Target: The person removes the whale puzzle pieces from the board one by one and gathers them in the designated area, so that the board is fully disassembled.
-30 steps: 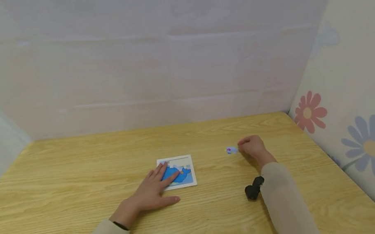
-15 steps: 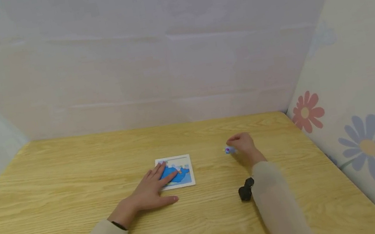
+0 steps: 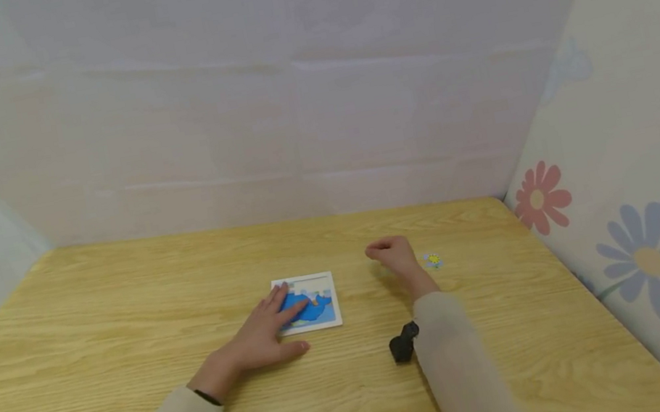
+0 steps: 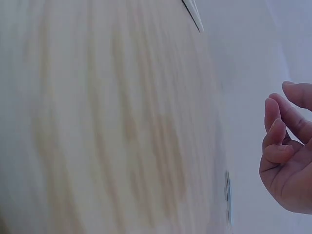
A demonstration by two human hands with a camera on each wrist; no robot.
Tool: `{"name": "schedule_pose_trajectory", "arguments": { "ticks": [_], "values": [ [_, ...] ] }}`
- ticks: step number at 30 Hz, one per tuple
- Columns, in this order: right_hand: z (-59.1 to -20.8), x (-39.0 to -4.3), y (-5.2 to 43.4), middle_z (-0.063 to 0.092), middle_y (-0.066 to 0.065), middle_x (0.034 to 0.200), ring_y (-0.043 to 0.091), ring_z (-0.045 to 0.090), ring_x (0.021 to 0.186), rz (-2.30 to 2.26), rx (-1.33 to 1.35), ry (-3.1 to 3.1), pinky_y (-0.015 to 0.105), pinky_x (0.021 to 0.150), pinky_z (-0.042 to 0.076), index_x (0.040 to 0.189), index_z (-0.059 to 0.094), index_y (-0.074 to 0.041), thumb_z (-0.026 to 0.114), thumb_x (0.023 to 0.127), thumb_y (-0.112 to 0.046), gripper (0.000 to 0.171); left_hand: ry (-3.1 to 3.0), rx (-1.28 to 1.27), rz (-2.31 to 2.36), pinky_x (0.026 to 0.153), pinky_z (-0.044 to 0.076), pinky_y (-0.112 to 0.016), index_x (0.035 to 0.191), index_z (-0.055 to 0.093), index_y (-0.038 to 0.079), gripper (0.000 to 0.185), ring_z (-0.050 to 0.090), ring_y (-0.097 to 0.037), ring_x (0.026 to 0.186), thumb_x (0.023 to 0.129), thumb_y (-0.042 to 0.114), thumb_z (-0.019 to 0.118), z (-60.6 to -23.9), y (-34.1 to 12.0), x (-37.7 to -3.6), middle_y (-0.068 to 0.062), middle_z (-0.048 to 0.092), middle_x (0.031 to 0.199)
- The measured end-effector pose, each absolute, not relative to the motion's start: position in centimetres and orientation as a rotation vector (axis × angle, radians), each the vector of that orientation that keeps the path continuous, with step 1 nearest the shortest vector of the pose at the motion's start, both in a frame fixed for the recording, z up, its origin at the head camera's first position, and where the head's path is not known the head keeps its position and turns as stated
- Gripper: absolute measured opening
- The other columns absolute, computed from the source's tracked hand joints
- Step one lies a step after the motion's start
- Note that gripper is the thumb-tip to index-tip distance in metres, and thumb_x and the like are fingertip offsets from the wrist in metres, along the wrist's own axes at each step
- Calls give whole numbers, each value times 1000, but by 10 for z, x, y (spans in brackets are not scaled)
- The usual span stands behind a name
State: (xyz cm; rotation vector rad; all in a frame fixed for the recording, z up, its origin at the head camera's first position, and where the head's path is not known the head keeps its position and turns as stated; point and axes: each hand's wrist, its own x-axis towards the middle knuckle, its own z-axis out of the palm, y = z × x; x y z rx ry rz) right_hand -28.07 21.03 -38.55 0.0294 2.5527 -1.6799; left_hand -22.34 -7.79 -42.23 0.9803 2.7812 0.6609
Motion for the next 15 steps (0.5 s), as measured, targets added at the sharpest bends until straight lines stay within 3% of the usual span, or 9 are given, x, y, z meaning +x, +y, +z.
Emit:
{"name": "schedule_pose_trajectory", "arguments": {
  "ticks": [8,15],
  "values": [
    [-385,-282,178,57,20,123,33,52,111,-1681,19,2550,46,96,43,117,60,5,56,93,-18,34,2796,957,684,113,16,-57,145,35,12,73,6,-42,143,84,45,59,-418,-81,-219,-28,10,153],
    [-386,-281,149,61,21,114,30,56,103,-1715,-63,2553,43,90,47,110,63,7,58,90,-13,29,2766,892,627,114,11,-56,148,27,18,77,0,-38,144,85,51,56,-416,-86,-212,-24,3,155]
  ]
}}
